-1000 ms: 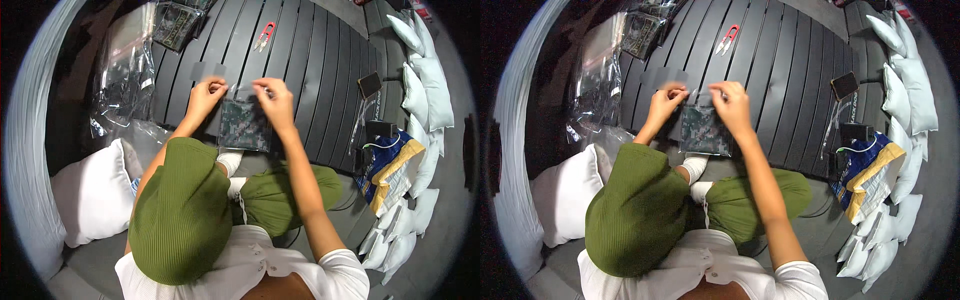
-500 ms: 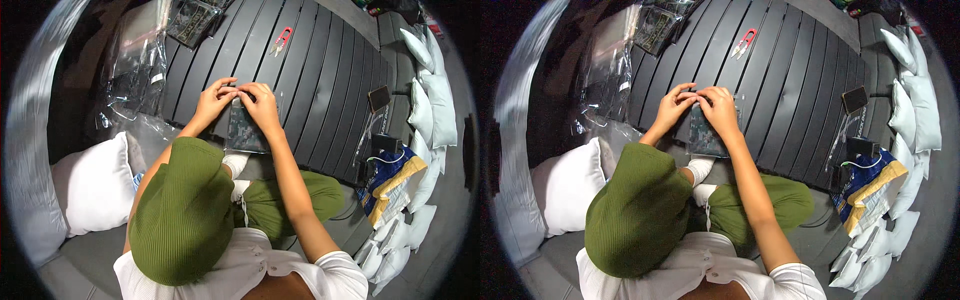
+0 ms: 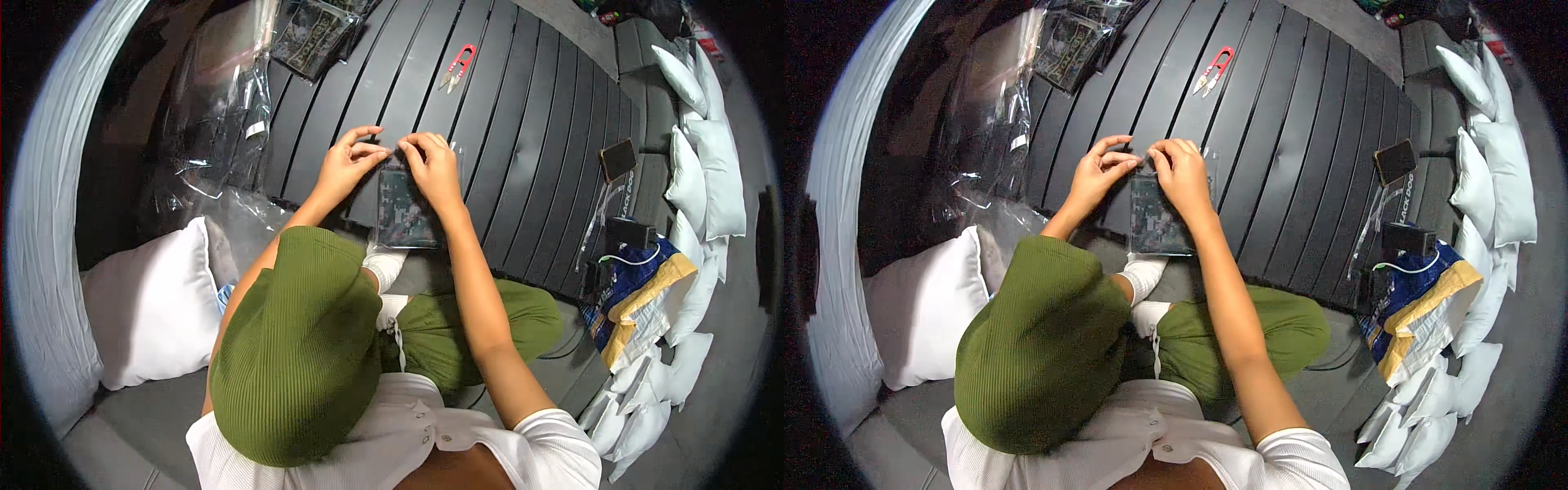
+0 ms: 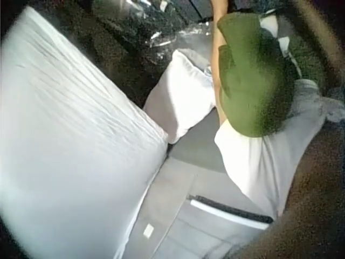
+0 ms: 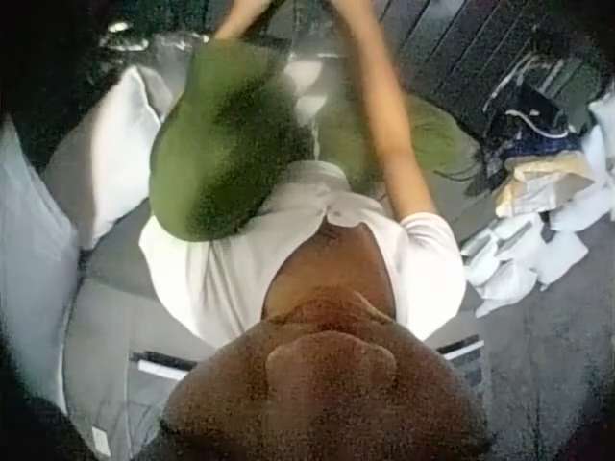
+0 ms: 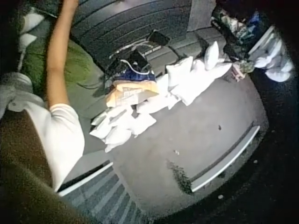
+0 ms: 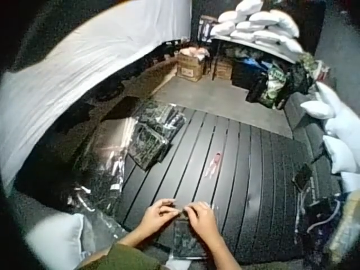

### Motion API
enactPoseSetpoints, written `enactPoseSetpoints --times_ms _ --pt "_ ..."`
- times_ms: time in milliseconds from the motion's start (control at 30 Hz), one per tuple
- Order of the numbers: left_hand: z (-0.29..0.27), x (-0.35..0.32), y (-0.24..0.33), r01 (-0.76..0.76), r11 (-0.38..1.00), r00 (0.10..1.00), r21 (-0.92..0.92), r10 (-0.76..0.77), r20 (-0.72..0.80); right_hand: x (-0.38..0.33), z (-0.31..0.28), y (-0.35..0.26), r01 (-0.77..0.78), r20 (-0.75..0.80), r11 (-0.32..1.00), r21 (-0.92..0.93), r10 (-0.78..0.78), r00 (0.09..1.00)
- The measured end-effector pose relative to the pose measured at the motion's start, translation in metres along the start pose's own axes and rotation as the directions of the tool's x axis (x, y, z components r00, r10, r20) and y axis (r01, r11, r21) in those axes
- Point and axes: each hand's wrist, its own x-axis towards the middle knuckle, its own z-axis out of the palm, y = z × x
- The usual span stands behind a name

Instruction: Fold a camouflage cloth and place it inside a plastic bag.

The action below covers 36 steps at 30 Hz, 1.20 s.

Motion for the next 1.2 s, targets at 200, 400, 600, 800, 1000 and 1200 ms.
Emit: enactPoseSetpoints --times_ms 200,400,600,800,1000,1200 --pt "-0.001 0.001 -0.002 -0.025 1.000 1.000 -0.004 0.025 0.013 -0.004 -0.003 -0.007 0.121 0.076 0.993 -0.011 -0.120 0.990" --pt "-0.001 -0.002 -0.004 -0.031 0.999 0.997 -0.024 0.033 0.066 -0.005 0.001 -0.014 0.277 0.081 0.901 -0.334 -0.266 0.961" --pt "0.000 -0.003 -0.010 -0.092 0.996 0.996 -0.003 0.092 0.021 -0.001 0.007 -0.009 0.340 0.096 0.817 -0.466 -0.335 0.937" --pt "0.003 -0.003 -0.005 -0.058 0.998 0.998 0.027 0.058 -0.015 -0.003 0.010 -0.003 0.254 -0.057 0.884 -0.392 -0.299 0.953" --pt "0.004 -0.005 -0.004 -0.085 0.993 0.994 0.082 0.090 -0.057 -0.001 0.002 0.000 0.117 -0.191 0.962 -0.245 -0.166 0.967" --pt "0.010 -0.011 -0.004 -0.116 0.978 0.984 0.173 0.137 -0.114 0.010 -0.033 0.037 -0.249 -0.353 0.949 0.194 0.304 0.885"
